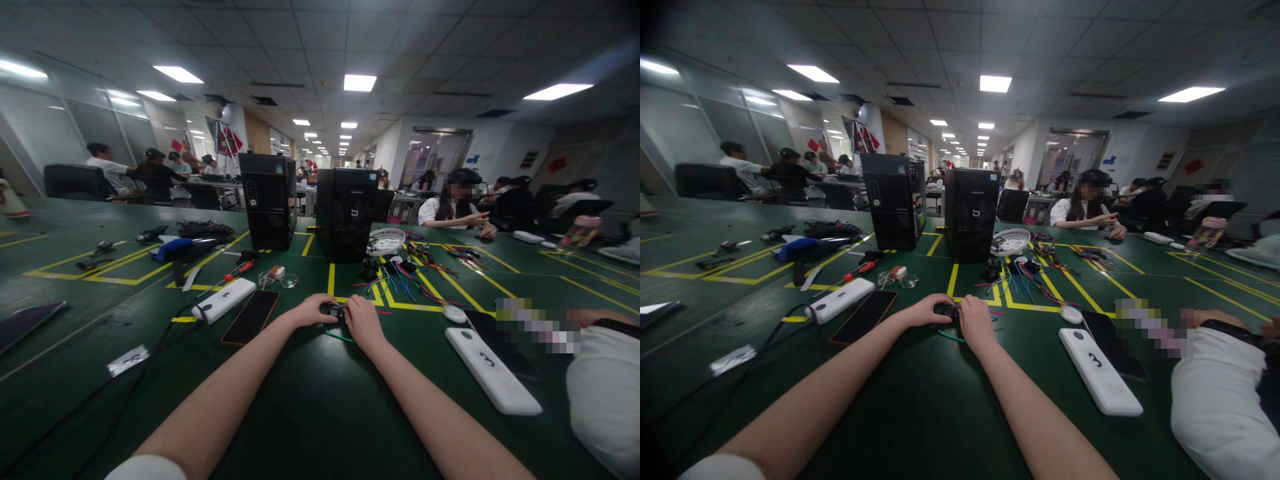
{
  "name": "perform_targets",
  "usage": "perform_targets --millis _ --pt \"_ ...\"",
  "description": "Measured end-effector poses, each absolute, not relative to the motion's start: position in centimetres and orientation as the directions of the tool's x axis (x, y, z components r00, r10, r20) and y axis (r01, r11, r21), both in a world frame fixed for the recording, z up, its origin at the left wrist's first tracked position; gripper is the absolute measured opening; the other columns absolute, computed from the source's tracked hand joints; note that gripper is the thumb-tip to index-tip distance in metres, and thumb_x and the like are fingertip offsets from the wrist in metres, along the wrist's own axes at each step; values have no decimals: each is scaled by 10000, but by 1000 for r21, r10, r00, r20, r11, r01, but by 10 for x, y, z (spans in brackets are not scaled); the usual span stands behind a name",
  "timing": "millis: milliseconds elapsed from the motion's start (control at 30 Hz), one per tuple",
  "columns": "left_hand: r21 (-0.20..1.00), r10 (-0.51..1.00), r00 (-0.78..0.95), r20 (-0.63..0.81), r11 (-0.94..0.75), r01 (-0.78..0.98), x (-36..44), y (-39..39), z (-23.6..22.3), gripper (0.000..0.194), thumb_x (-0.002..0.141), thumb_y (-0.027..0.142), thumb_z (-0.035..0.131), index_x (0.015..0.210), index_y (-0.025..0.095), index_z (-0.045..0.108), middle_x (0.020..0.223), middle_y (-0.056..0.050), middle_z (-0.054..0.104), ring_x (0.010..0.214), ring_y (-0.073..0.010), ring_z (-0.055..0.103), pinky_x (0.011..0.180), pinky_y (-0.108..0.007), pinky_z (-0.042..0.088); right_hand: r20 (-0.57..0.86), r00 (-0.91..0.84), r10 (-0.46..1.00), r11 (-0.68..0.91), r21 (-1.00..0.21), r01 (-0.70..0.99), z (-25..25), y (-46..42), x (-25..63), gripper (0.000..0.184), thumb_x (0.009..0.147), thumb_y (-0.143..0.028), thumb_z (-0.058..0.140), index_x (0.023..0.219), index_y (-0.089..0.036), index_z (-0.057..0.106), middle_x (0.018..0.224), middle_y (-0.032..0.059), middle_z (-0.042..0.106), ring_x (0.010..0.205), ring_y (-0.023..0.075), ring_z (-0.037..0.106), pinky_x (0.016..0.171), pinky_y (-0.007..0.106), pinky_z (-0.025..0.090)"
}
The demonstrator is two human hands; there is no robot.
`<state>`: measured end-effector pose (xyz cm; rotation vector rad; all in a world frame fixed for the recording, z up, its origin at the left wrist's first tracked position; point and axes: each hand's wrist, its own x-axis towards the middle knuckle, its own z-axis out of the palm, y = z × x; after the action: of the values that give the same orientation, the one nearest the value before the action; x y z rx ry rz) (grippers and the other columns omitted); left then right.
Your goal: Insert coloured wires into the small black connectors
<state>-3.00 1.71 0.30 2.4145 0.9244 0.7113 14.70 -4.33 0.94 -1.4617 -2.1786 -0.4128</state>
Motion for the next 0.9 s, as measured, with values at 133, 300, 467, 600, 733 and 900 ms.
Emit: perform_targets --millis 133,300,467,600,733,900 --pt "575 711 633 305 -667 474 -30 17 2 422 640 381 696 997 170 618 1050 -82 610 992 -230 543 894 -332 397 537 -297 789 367 -25 930 9 -43 147 81 833 -169 446 796 -171 518 828 50 528 790 170 451 700 282 295" --pt "586 730 609 310 -651 482 -28 17 1 419 633 370 704 992 171 621 1043 -80 614 985 -233 545 890 -335 401 520 -279 807 346 -34 938 10 -43 145 85 838 -176 441 809 -172 521 842 52 532 798 169 461 694 283 295" --pt "591 754 590 287 -624 511 -27 17 2 442 634 377 699 1013 164 616 1056 -89 607 993 -242 543 886 -341 403 560 -214 800 303 -70 950 17 -38 147 137 860 -177 395 801 -168 519 833 54 532 783 167 477 683 284 300" --pt "595 763 581 284 -615 518 -27 17 2 443 629 374 701 1014 170 618 1058 -83 608 994 -243 541 893 -345 398 609 -194 769 331 -119 936 23 -36 154 126 854 -175 415 797 -164 527 819 53 533 802 172 479 705 286 327" --pt "615 775 556 301 -604 508 -27 17 0 419 638 359 689 1003 164 617 1013 -76 621 955 -235 557 864 -337 417 525 -406 748 533 -110 839 24 -46 150 69 826 -181 481 809 -172 547 835 42 543 805 156 486 716 274 363" --pt "618 805 503 315 -576 535 -27 16 -1 428 635 339 685 1009 150 598 1001 -86 618 930 -240 565 834 -333 432 432 -543 720 643 -121 756 18 -59 137 55 797 -176 531 829 -181 575 860 33 564 832 142 509 738 265 379"
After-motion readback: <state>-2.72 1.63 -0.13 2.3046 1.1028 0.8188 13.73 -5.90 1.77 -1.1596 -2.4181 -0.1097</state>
